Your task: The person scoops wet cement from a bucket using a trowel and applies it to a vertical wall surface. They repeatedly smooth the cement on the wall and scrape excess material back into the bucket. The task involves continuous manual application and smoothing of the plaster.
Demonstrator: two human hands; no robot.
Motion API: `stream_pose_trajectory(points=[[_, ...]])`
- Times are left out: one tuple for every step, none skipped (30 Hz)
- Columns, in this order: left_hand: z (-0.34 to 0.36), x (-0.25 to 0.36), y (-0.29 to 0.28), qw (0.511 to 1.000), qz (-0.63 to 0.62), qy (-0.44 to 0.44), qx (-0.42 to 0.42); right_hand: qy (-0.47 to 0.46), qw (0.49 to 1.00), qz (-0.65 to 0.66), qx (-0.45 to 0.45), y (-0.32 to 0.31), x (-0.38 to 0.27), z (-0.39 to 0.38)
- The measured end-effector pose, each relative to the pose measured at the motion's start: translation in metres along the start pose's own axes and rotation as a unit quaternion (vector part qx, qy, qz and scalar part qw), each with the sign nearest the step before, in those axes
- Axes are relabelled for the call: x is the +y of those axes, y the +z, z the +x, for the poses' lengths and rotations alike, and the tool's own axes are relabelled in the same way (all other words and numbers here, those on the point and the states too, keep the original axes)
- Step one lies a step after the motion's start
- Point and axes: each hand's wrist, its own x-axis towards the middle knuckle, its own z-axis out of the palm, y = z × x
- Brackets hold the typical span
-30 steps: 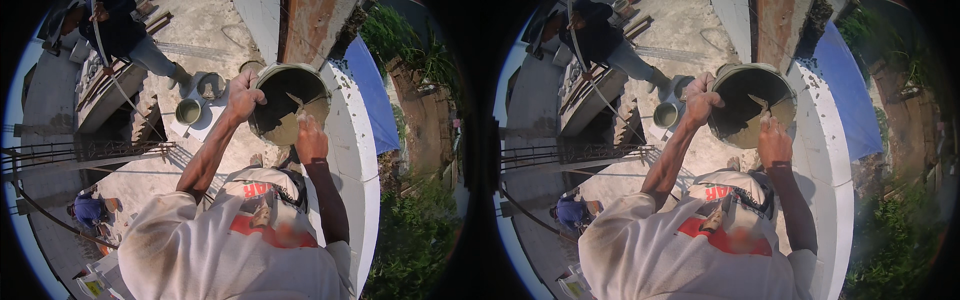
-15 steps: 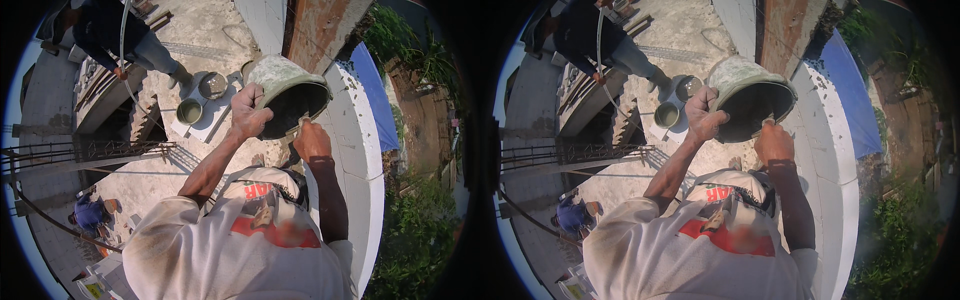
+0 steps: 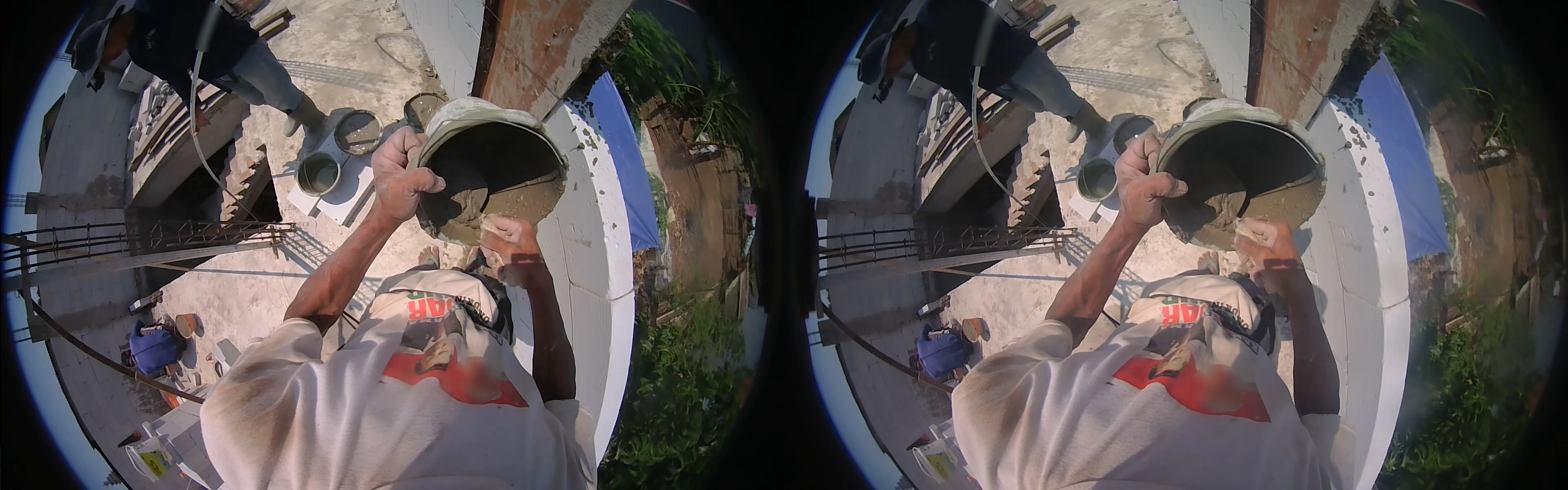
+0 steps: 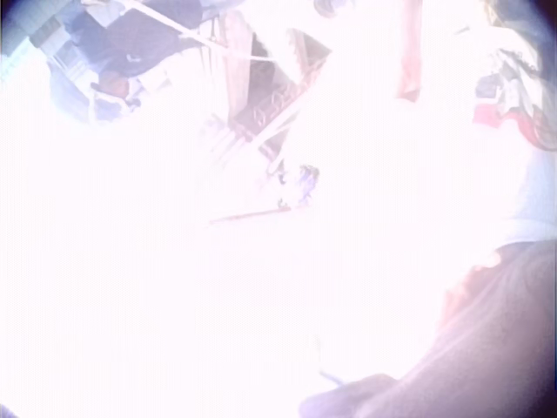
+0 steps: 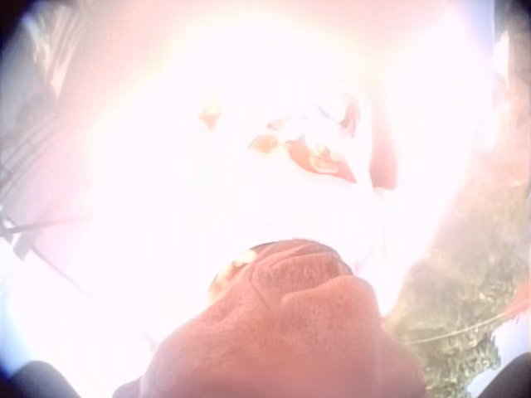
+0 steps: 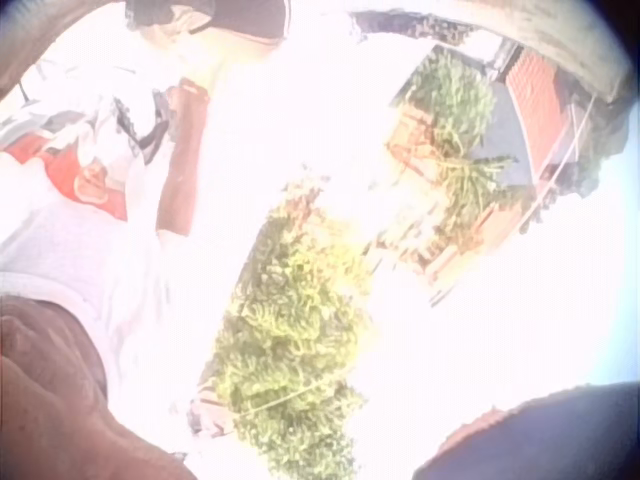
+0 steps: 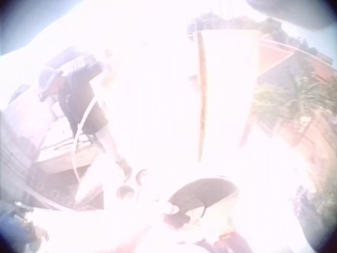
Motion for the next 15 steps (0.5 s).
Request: stream_pose_trajectory(points=[[-0.002, -0.001, 0.005, 1.000, -0.013, -0.006, 0.014, 0.004, 1.000, 0.006, 0.006, 0.001, -0.002, -0.003], [-0.004, -0.003, 0.010, 0.999, -0.027, -0.013, 0.028, 0.007, 1.000, 0.012, 0.012, 0.003, -0.005, -0.006], [-0.005, -0.006, 0.016, 0.997, -0.042, -0.028, 0.058, 0.006, 1.000, 0.012, 0.006, 0.000, -0.003, -0.007], [-0.006, -0.010, 0.022, 0.994, -0.059, -0.043, 0.086, 0.006, 1.000, 0.010, 0.002, -0.001, -0.006, -0.009], [-0.006, -0.013, 0.027, 0.989, -0.076, -0.058, 0.114, 0.023, 1.000, 0.012, 0.000, -0.003, -0.010, -0.013], [-0.007, -0.023, 0.023, 0.990, -0.097, -0.037, 0.095, 0.041, 0.999, 0.014, -0.001, -0.006, -0.019, -0.020], [-0.006, -0.027, 0.025, 0.988, -0.096, -0.044, 0.111, 0.057, 0.998, 0.016, -0.001, -0.010, -0.028, -0.026], [-0.007, -0.030, 0.027, 0.986, -0.096, -0.051, 0.127, 0.056, 0.998, 0.013, -0.008, -0.014, -0.033, -0.030], [-0.008, -0.032, 0.029, 0.983, -0.095, -0.058, 0.143, 0.054, 0.998, 0.011, -0.015, -0.019, -0.037, -0.034], [-0.008, -0.031, 0.033, 0.980, -0.116, -0.063, 0.148, 0.052, 0.998, 0.009, -0.022, -0.024, -0.042, -0.038], [-0.007, -0.029, 0.038, 0.976, -0.136, -0.067, 0.153, 0.054, 0.998, 0.000, -0.028, -0.028, -0.048, -0.043], [-0.006, -0.027, 0.041, 0.972, -0.156, -0.072, 0.159, 0.057, 0.998, -0.008, -0.034, -0.033, -0.054, -0.049], [-0.005, -0.026, 0.044, 0.968, -0.170, -0.087, 0.163, 0.059, 0.997, -0.018, -0.036, -0.038, -0.061, -0.056], [-0.004, -0.024, 0.046, 0.964, -0.182, -0.104, 0.166, 0.063, 0.997, -0.014, -0.031, -0.042, -0.069, -0.064], [-0.004, -0.022, 0.046, 0.959, -0.194, -0.120, 0.170, 0.067, 0.997, -0.010, -0.025, -0.046, -0.076, -0.071]])
